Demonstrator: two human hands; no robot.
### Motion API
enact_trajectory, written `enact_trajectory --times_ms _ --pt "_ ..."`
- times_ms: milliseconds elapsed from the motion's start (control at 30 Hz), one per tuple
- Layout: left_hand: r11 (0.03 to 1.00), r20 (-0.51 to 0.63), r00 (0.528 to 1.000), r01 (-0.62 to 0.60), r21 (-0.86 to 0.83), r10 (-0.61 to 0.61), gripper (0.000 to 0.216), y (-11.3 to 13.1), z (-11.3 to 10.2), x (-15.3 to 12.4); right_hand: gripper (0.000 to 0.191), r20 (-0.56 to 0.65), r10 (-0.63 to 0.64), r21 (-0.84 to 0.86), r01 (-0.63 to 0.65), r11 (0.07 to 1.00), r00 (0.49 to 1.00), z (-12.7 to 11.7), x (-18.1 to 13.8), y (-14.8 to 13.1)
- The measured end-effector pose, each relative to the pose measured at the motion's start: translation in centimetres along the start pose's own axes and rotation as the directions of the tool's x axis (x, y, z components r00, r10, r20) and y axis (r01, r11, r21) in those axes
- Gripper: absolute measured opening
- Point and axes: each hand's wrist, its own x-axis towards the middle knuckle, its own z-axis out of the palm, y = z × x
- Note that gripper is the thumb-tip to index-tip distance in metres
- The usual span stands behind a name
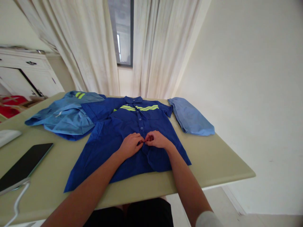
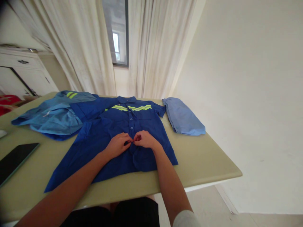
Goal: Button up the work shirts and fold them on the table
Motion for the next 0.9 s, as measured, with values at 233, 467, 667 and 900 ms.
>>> enact_trajectory --times_ms 233,467,667,900 --pt "0.992 -0.001 0.994 0.108 -0.065 -0.109 0.009 0.34 -0.01 0.05 0.008 -0.045 -0.086 -0.148 0.078 0.986 0.995 0.2 0.2 -0.4" --pt "0.991 -0.004 0.995 0.094 -0.095 -0.095 0.01 -0.11 0.21 -0.24 0.013 -0.046 -0.092 -0.161 0.084 0.983 0.995 0.52 0.17 -0.51" --pt "0.99 -0.006 1.0 0.029 -0.138 -0.03 0.019 -0.08 -0.2 -0.26 0.011 -0.058 -0.092 -0.169 0.081 0.982 0.994 0.62 0.25 -0.27" --pt "0.995 -0.009 0.999 0.041 -0.087 -0.042 0.013 -0.39 0.06 0.0 0.012 -0.059 -0.082 -0.138 0.073 0.988 0.995 0.72 0.21 -0.24"
